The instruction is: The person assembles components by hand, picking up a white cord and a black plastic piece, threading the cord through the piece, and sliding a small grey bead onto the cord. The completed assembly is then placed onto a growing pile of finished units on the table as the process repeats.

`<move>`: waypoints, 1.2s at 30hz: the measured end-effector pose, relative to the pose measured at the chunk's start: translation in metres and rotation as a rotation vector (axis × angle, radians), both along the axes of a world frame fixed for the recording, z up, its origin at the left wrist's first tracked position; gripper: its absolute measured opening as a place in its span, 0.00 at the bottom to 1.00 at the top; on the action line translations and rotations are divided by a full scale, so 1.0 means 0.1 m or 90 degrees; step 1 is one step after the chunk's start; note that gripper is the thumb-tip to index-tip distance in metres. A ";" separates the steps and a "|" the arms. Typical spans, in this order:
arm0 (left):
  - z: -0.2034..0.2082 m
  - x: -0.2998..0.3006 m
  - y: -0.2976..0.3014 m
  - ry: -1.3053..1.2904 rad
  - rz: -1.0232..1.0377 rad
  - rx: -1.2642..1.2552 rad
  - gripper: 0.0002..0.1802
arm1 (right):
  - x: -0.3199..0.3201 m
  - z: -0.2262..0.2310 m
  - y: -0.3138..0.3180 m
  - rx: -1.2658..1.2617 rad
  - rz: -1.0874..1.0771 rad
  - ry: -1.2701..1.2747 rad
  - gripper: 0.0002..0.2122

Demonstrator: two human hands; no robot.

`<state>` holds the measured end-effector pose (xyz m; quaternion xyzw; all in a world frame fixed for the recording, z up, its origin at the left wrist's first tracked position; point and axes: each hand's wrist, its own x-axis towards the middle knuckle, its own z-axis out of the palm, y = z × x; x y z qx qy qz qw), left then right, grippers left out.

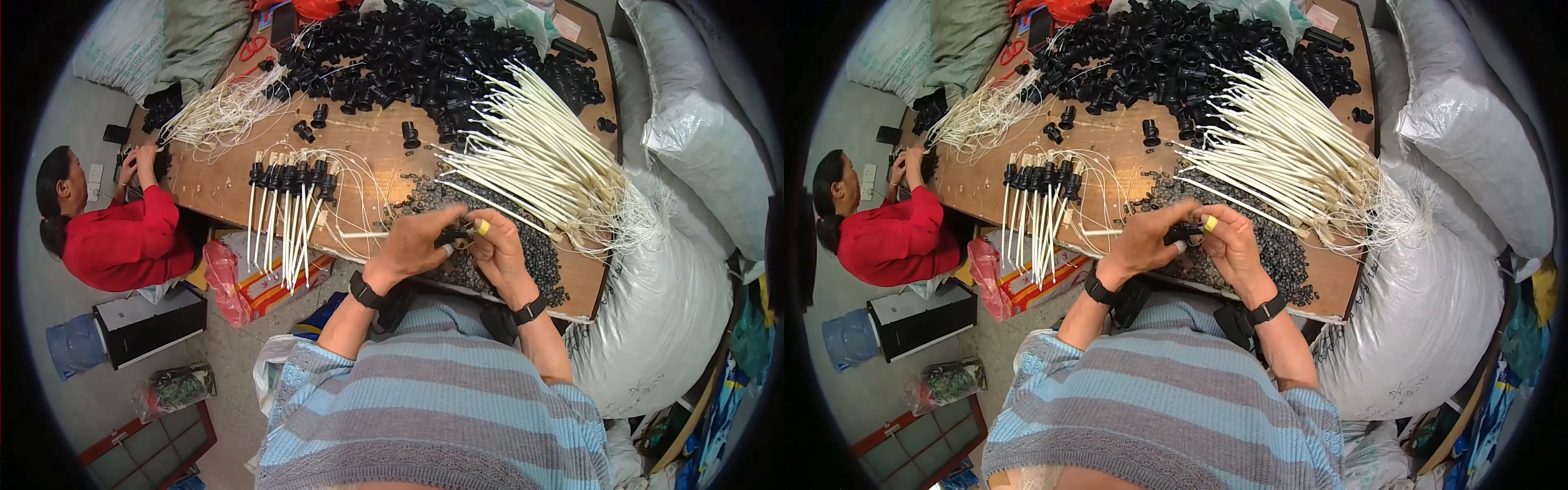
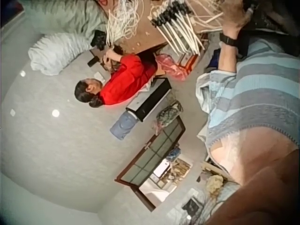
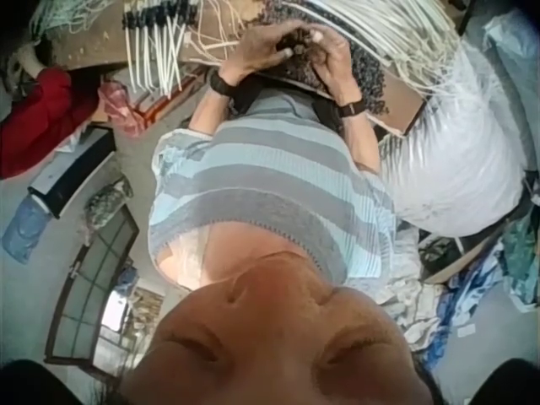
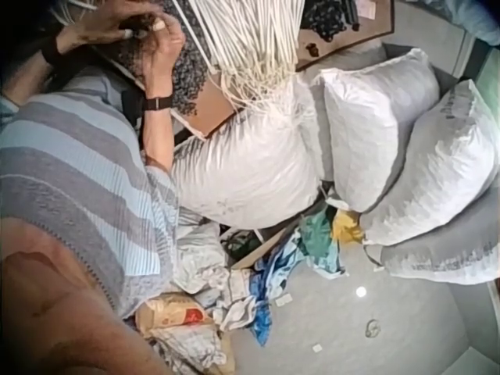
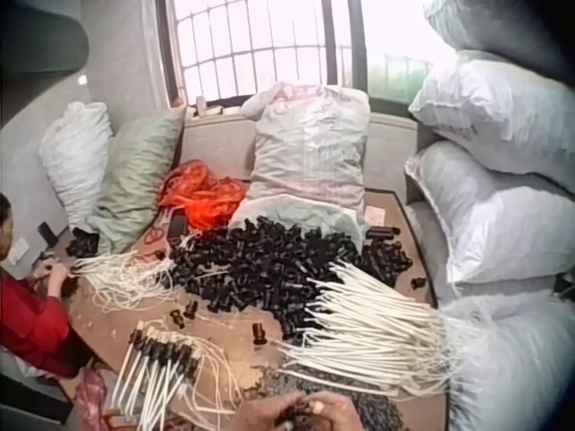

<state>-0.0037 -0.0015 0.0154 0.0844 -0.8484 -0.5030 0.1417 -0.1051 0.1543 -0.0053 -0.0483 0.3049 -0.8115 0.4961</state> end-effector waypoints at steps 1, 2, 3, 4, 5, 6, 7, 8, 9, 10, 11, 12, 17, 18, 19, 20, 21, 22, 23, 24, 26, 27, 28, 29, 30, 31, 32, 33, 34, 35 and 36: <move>-0.11 0.01 -0.03 -0.029 -0.031 -0.034 0.22 | 0.01 0.07 0.00 0.084 -0.014 0.047 0.10; -0.14 0.01 -0.05 -0.058 -0.061 -0.068 0.22 | 0.00 0.10 0.00 0.084 -0.014 0.047 0.10; -0.15 0.02 -0.09 -0.044 -0.051 -0.032 0.21 | 0.00 0.12 0.01 0.191 0.002 0.274 0.10; -0.14 0.02 -0.14 -0.044 -0.051 -0.033 0.21 | 0.00 0.15 0.01 0.297 0.019 0.501 0.11; -0.12 0.04 -0.18 -0.056 -0.044 -0.048 0.20 | 0.01 0.26 0.01 0.322 0.010 0.803 0.15; -0.11 0.05 -0.19 -0.068 -0.035 -0.064 0.20 | 0.02 0.26 0.02 0.321 0.013 0.803 0.15; -0.12 0.05 -0.17 -0.058 -0.017 -0.078 0.18 | 0.02 0.26 0.03 0.342 0.001 0.990 0.16; -0.12 0.04 -0.16 -0.058 -0.015 -0.082 0.18 | 0.00 0.26 0.02 0.357 -0.017 1.179 0.16; -0.11 0.04 -0.14 -0.063 -0.006 -0.132 0.16 | -0.01 0.27 0.00 0.353 -0.020 1.197 0.16; -0.10 0.04 -0.11 -0.070 0.004 -0.183 0.15 | -0.03 0.27 -0.01 0.343 -0.022 1.198 0.16; -0.09 0.02 -0.08 -0.026 -0.003 -0.218 0.14 | -0.05 0.27 -0.01 0.401 0.013 1.146 0.15; -0.08 0.01 -0.05 -0.030 0.007 -0.226 0.14 | -0.07 0.26 -0.05 0.456 0.053 1.092 0.15; -0.03 0.05 0.03 -0.044 -0.055 -0.339 0.14 | -0.29 0.41 -0.15 0.478 0.346 0.797 0.09; -0.02 0.07 0.02 -0.047 -0.050 -0.341 0.14 | -0.26 0.42 -0.16 0.472 0.330 0.802 0.08; -0.02 0.09 0.00 -0.035 -0.050 -0.348 0.13 | -0.23 0.42 -0.16 0.468 0.314 0.806 0.08; -0.02 0.11 0.00 -0.022 -0.052 -0.356 0.12 | -0.19 0.40 -0.17 0.464 0.319 0.807 0.08; -0.03 0.13 -0.01 -0.025 -0.048 -0.355 0.12 | -0.14 0.35 -0.17 0.464 0.281 0.786 0.10; -0.04 0.15 -0.02 -0.017 -0.046 -0.358 0.11 | -0.09 0.30 -0.18 0.464 0.243 0.764 0.12; -0.06 0.17 -0.03 -0.008 -0.047 -0.361 0.11 | -0.06 0.24 -0.20 0.457 0.215 0.797 0.13; -0.10 0.18 -0.05 -0.009 -0.048 -0.361 0.11 | -0.02 0.17 -0.22 0.457 0.215 0.795 0.13; -0.16 0.21 -0.09 0.032 -0.026 -0.343 0.11 | 0.05 0.09 -0.26 0.439 0.161 0.821 0.13; -0.17 0.23 -0.10 0.033 -0.028 -0.340 0.11 | 0.12 0.12 -0.30 0.443 0.130 0.885 0.08; -0.16 0.27 -0.12 0.029 0.007 -0.323 0.11 | 0.16 0.15 -0.29 0.447 0.130 0.885 0.08; -0.14 0.30 -0.20 0.027 0.043 -0.310 0.11 | 0.19 0.16 -0.31 0.414 0.093 0.912 0.10; -0.12 0.34 -0.28 0.027 0.042 -0.309 0.11 | 0.23 0.20 -0.32 0.382 0.059 0.934 0.12; -0.10 0.36 -0.40 0.039 0.101 -0.356 0.11 | 0.22 0.31 -0.32 0.352 -0.019 0.972 0.14; -0.07 0.41 -0.53 0.052 0.163 -0.402 0.11 | 0.12 0.32 -0.28 0.295 -0.091 1.058 0.10; -0.05 0.46 -0.65 0.025 0.268 -0.455 0.10 | 0.01 0.39 -0.21 0.359 -0.141 1.031 0.09; -0.03 0.52 -0.78 -0.002 0.373 -0.507 0.10 | -0.08 0.45 -0.14 0.422 -0.191 1.001 0.07; -0.03 0.60 -0.93 -0.017 0.423 -0.544 0.12 | -0.19 0.46 -0.09 0.416 -0.216 1.012 0.06; -0.03 0.66 -1.04 -0.032 0.468 -0.579 0.14 | -0.25 0.47 -0.05 0.416 -0.243 1.021 0.05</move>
